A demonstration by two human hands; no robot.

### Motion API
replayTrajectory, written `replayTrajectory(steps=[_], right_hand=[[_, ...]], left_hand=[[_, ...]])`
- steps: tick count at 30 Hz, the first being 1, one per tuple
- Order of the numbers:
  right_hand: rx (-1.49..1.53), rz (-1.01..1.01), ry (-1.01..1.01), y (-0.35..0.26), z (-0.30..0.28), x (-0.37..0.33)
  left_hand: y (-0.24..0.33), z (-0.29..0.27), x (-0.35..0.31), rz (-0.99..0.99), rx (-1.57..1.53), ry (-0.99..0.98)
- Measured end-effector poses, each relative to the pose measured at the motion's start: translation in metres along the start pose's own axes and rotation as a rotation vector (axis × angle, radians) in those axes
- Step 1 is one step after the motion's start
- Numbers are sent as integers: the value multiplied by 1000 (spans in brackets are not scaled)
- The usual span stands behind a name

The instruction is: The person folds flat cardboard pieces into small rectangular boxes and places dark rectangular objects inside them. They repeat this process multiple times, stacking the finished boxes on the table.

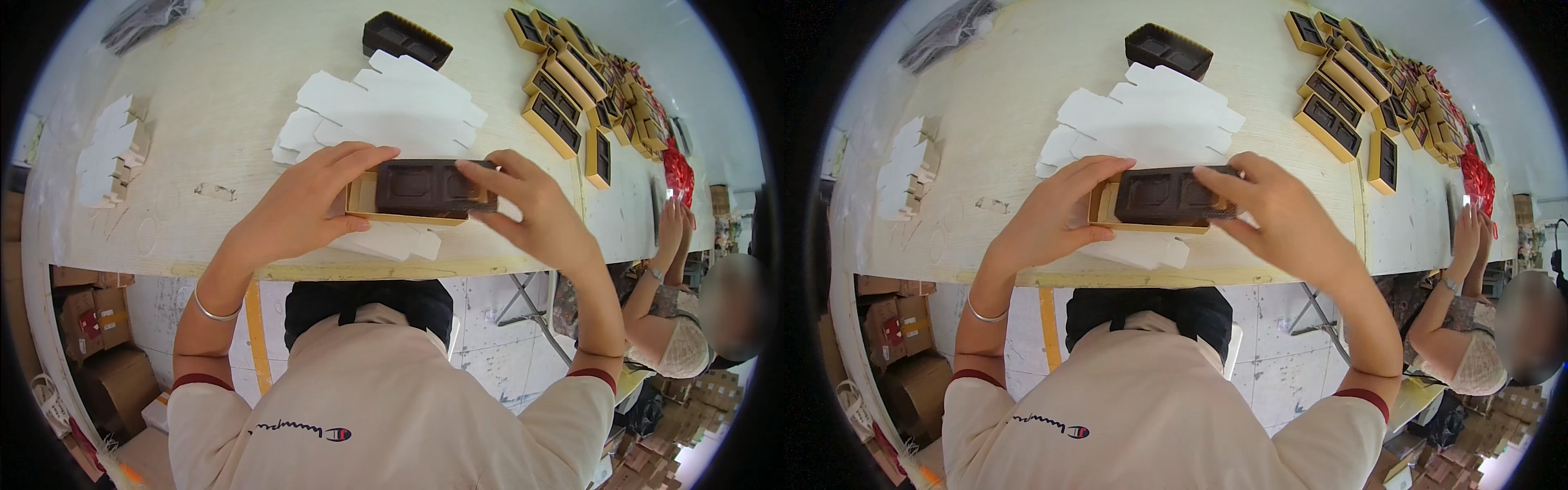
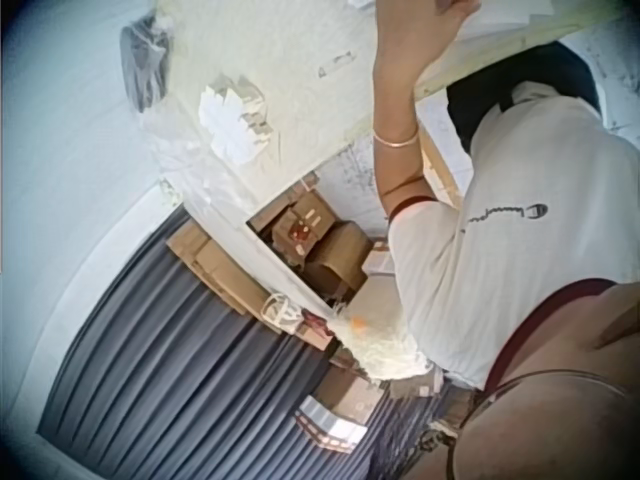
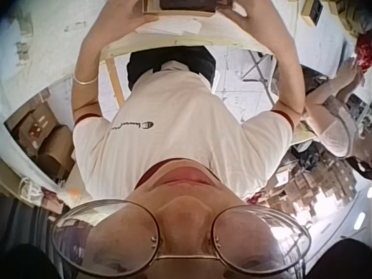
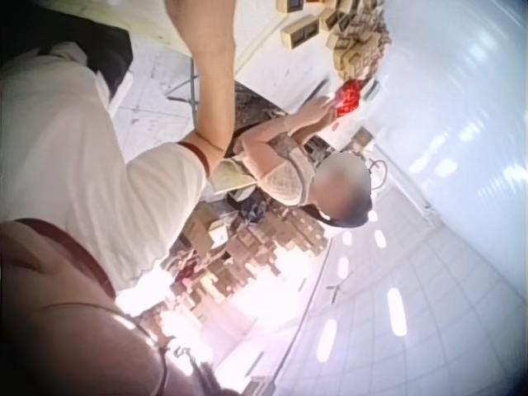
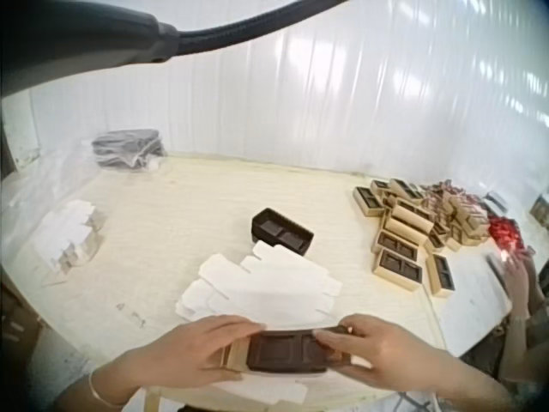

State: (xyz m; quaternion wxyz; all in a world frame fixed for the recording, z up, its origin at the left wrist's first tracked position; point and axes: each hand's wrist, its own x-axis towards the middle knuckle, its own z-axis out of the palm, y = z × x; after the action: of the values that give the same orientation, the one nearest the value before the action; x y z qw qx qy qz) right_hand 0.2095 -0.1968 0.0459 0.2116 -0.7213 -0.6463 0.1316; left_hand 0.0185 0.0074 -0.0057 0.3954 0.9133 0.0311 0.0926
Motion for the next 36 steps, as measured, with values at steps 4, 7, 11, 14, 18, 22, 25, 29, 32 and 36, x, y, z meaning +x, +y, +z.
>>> replayTrajectory(steps=[4,7,11,14,18,22,25,29,32,36], right_hand=[[-52,-26,0,-18,20,5],[290,-44,-78,-4,9,8],[171,-216,-9,21,17,5],[-52,-392,35,25,25,9],[-191,-456,-22,18,29,14],[8,-355,-3,11,24,8],[-43,-286,73,6,39,2],[-70,-254,118,1,43,-1],[-124,-242,112,-1,46,-3],[-387,-185,137,-17,57,-10]], left_hand=[[4,0,3,-13,36,-44],[-1,1,0,45,118,-39],[1,4,-1,29,101,-8],[9,15,5,69,154,74],[7,25,9,114,273,123],[8,26,10,109,344,142],[11,26,10,74,323,135],[11,23,10,65,302,87],[13,19,9,95,421,49],[13,20,7,176,648,34]])
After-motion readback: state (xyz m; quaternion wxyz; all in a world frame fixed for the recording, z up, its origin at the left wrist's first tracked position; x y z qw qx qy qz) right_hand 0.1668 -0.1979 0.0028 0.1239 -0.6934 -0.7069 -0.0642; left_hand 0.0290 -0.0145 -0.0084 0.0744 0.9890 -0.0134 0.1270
